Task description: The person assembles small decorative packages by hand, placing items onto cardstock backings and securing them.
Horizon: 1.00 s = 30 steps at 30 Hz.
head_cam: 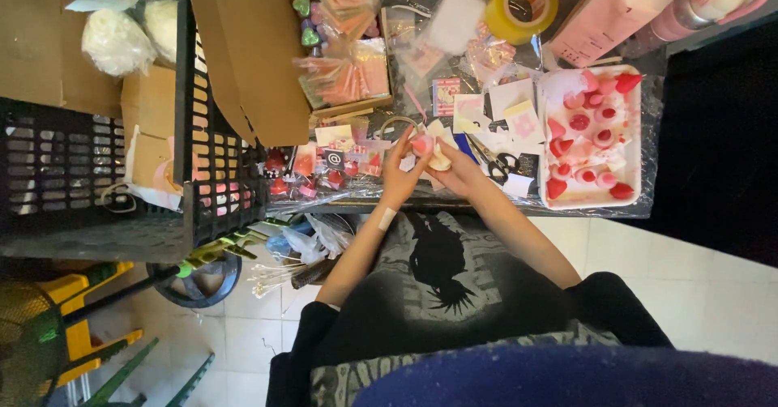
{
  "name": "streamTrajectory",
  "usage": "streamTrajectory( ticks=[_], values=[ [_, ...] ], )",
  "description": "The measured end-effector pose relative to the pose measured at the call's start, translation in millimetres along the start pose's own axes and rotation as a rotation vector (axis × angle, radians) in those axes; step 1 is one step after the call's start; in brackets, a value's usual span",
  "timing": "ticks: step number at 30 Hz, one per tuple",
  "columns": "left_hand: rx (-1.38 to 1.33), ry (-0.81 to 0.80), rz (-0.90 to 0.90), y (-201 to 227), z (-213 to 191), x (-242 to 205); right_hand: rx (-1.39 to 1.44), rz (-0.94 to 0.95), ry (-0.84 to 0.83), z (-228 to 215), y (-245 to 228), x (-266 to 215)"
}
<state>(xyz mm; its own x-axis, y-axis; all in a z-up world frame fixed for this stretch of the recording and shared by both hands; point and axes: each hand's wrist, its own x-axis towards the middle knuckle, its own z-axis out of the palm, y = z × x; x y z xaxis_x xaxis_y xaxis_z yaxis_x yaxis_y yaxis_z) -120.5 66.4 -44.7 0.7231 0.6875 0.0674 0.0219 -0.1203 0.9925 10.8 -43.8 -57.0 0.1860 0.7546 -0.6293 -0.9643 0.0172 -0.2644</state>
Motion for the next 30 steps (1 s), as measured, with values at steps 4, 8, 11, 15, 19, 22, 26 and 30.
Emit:
streamTrajectory(
  ticks=[4,8,11,15,19,22,26,30],
  values=[
    [0.145,-0.057,0.183,37.8,-13.7,12.4,-0.029,-0.030,-0.037,7.6,-7.9,0.0],
    [0.169,-0.176,0.219,41.7,-18.7,26.2,-0.140,-0.063,-0.005,22.1,-13.8,-1.4],
    [0.274,-0.210,0.244,39.5,-17.3,28.8,-0.119,-0.131,-0.031,16.6,-10.5,9.6],
    [0.482,-0.253,0.177,54.3,-13.2,33.5,-0.065,-0.327,-0.244,-19.9,-2.9,41.1],
    [0.542,-0.133,0.455,73.4,-12.5,38.7,-0.106,-0.324,0.098,34.9,-16.5,8.3],
    [0.525,-0.040,0.395,80.9,-12.3,40.6,-0.109,-0.290,0.065,60.4,-24.7,-13.7],
    [0.531,-0.033,0.380,78.4,-17.6,44.0,-0.214,-0.145,-0.019,49.4,-26.0,-19.8],
    [0.463,-0.035,0.405,77.2,-18.9,40.0,-0.259,-0.099,-0.084,50.6,-29.3,-26.8]
  ],
)
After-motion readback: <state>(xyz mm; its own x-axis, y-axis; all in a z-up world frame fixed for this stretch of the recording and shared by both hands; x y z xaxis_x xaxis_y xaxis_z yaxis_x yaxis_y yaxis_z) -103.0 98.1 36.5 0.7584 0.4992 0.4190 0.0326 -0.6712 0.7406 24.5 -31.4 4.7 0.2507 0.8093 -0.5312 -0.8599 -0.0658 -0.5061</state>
